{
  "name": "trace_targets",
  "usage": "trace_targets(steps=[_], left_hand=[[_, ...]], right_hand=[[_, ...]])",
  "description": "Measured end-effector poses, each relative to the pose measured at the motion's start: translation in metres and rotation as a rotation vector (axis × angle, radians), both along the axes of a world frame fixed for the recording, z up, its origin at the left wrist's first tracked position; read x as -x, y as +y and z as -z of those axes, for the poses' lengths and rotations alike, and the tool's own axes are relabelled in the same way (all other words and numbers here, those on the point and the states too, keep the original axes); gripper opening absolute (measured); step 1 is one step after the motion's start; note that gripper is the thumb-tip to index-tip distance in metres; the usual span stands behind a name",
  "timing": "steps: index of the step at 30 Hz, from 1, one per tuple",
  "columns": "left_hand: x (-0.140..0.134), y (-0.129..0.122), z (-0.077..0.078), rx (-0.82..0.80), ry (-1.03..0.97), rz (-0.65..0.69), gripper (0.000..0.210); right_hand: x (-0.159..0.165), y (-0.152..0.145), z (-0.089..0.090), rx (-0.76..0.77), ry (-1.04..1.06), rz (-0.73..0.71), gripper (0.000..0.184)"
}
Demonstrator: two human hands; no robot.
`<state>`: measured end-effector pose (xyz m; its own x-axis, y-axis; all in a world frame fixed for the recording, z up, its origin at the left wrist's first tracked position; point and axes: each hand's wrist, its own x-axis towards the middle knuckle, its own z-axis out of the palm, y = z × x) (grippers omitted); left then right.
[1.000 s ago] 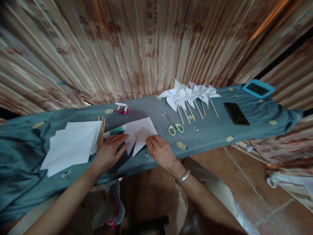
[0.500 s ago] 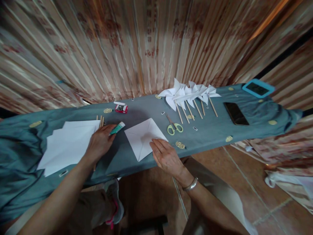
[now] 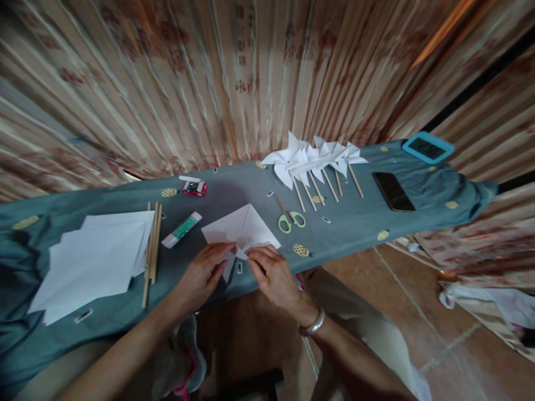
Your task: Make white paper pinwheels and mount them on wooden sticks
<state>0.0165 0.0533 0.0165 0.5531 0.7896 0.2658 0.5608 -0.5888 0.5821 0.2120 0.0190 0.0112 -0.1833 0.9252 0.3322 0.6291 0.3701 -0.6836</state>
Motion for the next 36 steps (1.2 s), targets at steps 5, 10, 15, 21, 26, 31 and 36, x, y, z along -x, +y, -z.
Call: trace_targets(steps=[5, 10, 15, 21, 26, 31, 36], left_hand=[[0.003, 0.0, 0.004, 0.033, 0.022, -0.016, 0.044], [0.0, -0.005, 0.002, -0.01, 0.062, 0.005, 0.043], [-0.003, -0.012, 0.004, -0.02, 0.079, 0.036, 0.053], [-0.004, -0.015, 0.006, 0.015, 0.088, 0.068, 0.053], [-0.004, -0.015, 0.007, -0.006, 0.124, 0.058, 0.05], [-0.005, -0.017, 0.009, -0.05, 0.183, 0.033, 0.054], [-0.009, -0.023, 0.011, -0.089, 0.193, 0.119, 0.067]], right_hand=[[0.004, 0.002, 0.0, 0.057, 0.037, 0.095, 0.013], [0.006, 0.002, 0.003, 0.089, 0.041, 0.169, 0.023], [0.004, 0.005, 0.004, 0.111, 0.067, 0.177, 0.016], [0.003, 0.008, 0.002, 0.094, 0.04, 0.167, 0.013], [0.005, 0.011, -0.001, 0.077, 0.006, 0.13, 0.014], [0.005, 0.013, -0.001, 0.06, -0.042, 0.11, 0.015], [0.005, 0.015, -0.002, 0.082, -0.119, 0.112, 0.016]])
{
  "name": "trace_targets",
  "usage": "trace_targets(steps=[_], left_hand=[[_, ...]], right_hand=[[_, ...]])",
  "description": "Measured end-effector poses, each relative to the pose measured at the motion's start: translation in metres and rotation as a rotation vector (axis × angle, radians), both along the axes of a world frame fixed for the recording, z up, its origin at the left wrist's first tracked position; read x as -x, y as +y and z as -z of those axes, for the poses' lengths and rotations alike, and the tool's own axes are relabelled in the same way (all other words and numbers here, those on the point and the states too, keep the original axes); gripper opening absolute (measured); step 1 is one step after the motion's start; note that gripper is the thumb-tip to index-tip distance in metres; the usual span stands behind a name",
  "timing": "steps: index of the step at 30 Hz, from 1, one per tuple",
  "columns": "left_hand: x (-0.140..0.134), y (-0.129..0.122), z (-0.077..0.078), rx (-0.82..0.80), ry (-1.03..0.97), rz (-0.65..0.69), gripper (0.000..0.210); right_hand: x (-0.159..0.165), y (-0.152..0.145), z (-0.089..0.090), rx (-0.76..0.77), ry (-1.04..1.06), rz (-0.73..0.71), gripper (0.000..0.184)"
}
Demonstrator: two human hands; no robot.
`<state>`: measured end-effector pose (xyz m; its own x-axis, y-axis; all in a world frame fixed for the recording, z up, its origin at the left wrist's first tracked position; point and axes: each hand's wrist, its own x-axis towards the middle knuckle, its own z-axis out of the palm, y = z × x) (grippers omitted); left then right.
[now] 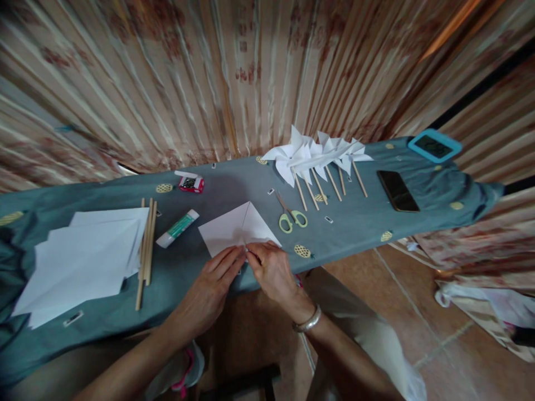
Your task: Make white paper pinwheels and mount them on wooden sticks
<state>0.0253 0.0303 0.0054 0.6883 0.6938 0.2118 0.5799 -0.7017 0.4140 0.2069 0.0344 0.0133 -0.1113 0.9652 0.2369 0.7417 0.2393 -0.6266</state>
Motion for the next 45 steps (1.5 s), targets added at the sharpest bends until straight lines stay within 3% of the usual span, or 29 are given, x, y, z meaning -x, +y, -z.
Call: trace_targets(steps=[45], left_hand=[[-0.015, 0.001, -0.006, 0.071, 0.131, -0.069, 0.074]], right_hand=[[0.002, 0.003, -0.005, 0.097, -0.034, 0.005, 0.017]])
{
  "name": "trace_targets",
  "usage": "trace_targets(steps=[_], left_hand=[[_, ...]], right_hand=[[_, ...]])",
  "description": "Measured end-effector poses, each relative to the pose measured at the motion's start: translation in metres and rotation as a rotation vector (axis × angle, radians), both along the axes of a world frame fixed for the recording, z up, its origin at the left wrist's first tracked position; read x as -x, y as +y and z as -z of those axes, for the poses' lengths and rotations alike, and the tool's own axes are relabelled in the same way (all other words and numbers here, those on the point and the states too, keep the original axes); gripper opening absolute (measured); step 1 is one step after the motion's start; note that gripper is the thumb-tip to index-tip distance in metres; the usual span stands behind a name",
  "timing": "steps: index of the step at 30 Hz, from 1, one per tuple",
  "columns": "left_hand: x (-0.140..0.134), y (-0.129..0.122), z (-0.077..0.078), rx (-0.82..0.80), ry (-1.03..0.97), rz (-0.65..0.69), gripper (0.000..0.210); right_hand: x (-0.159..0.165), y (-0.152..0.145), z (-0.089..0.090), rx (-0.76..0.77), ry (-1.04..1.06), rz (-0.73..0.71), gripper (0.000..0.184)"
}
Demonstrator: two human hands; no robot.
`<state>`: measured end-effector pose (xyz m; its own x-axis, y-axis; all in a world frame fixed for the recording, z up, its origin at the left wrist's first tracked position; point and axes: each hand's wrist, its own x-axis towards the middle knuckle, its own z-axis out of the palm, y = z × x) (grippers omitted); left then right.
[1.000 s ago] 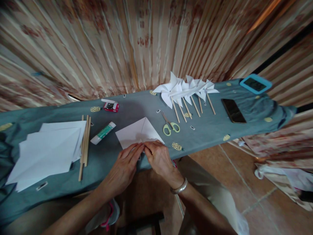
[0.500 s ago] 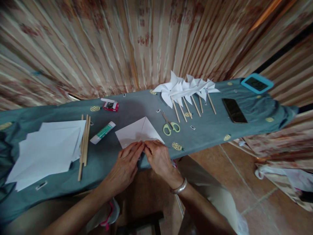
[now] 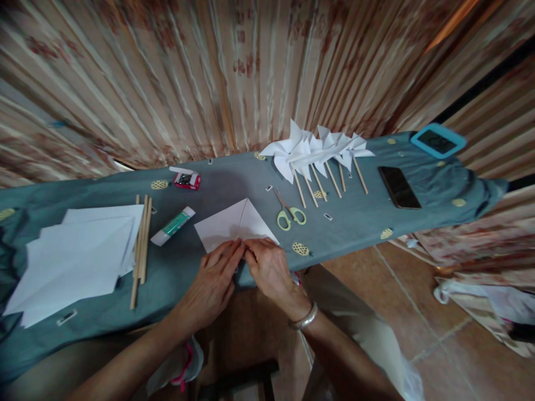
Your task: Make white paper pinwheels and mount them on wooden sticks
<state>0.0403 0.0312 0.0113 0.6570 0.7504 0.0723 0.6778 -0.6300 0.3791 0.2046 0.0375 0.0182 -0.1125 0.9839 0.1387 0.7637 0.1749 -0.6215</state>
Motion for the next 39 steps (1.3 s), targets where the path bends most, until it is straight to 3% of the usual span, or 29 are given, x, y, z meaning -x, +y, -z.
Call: trace_targets(steps=[20, 39], left_hand=[[-0.0009, 0.0007, -0.0006, 0.015, -0.007, -0.026, 0.074], [-0.0032, 0.0063, -0.0053, -0.097, 0.023, -0.047, 0.061]], right_hand=[[0.0003, 0.0008, -0.0018, 0.0, -0.008, -0.023, 0.015], [0.0005, 0.0001, 0.0003, -0.053, -0.078, -0.023, 0.017]])
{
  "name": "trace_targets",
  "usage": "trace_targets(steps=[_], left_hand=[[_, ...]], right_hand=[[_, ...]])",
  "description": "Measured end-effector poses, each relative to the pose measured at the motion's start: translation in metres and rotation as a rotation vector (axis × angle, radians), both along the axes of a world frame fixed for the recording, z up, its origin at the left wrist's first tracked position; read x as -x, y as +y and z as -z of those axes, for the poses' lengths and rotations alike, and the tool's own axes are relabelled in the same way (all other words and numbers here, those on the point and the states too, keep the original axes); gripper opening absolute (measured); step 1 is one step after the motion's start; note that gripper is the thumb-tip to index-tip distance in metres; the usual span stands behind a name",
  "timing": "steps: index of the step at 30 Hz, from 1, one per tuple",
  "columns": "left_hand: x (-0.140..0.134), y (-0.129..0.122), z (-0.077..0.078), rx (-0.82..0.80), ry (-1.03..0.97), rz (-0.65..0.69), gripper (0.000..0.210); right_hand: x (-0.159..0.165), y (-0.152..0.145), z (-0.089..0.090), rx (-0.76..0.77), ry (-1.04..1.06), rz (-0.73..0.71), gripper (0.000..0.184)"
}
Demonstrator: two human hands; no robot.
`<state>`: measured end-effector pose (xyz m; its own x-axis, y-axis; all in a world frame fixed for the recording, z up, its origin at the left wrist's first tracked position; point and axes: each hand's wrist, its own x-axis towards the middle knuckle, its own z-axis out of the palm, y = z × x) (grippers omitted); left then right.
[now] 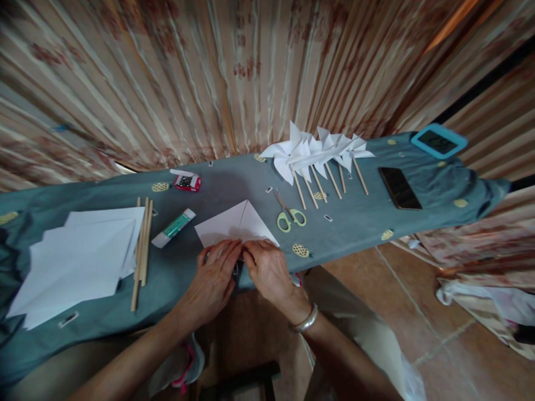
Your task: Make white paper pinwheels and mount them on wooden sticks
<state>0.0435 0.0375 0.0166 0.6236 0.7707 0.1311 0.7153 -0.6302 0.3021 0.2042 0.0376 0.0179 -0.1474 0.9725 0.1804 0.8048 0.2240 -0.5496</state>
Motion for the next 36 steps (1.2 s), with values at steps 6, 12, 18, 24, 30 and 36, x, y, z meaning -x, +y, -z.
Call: trace_targets(steps=[6, 12, 18, 24, 30, 36], left_hand=[[0.0, 0.001, 0.0, 0.014, -0.012, 0.0, 0.058], [0.001, 0.002, 0.001, 0.033, -0.03, -0.006, 0.061], [0.001, 0.004, -0.001, 0.039, -0.01, 0.005, 0.062], [-0.001, 0.007, -0.005, -0.001, 0.019, 0.024, 0.057], [-0.005, 0.012, -0.007, -0.033, -0.005, 0.042, 0.049], [-0.005, 0.014, -0.005, -0.039, -0.055, 0.031, 0.052]], right_hand=[[0.0, 0.001, -0.001, 0.021, 0.01, 0.001, 0.016], [0.0, 0.001, -0.002, 0.023, 0.015, 0.003, 0.015], [-0.001, 0.001, -0.001, 0.025, 0.021, 0.003, 0.016], [-0.002, 0.002, 0.002, 0.018, 0.006, 0.012, 0.017], [0.001, 0.001, 0.0, 0.049, -0.02, 0.036, 0.022], [-0.012, 0.011, -0.006, 0.022, 0.058, 0.104, 0.022]])
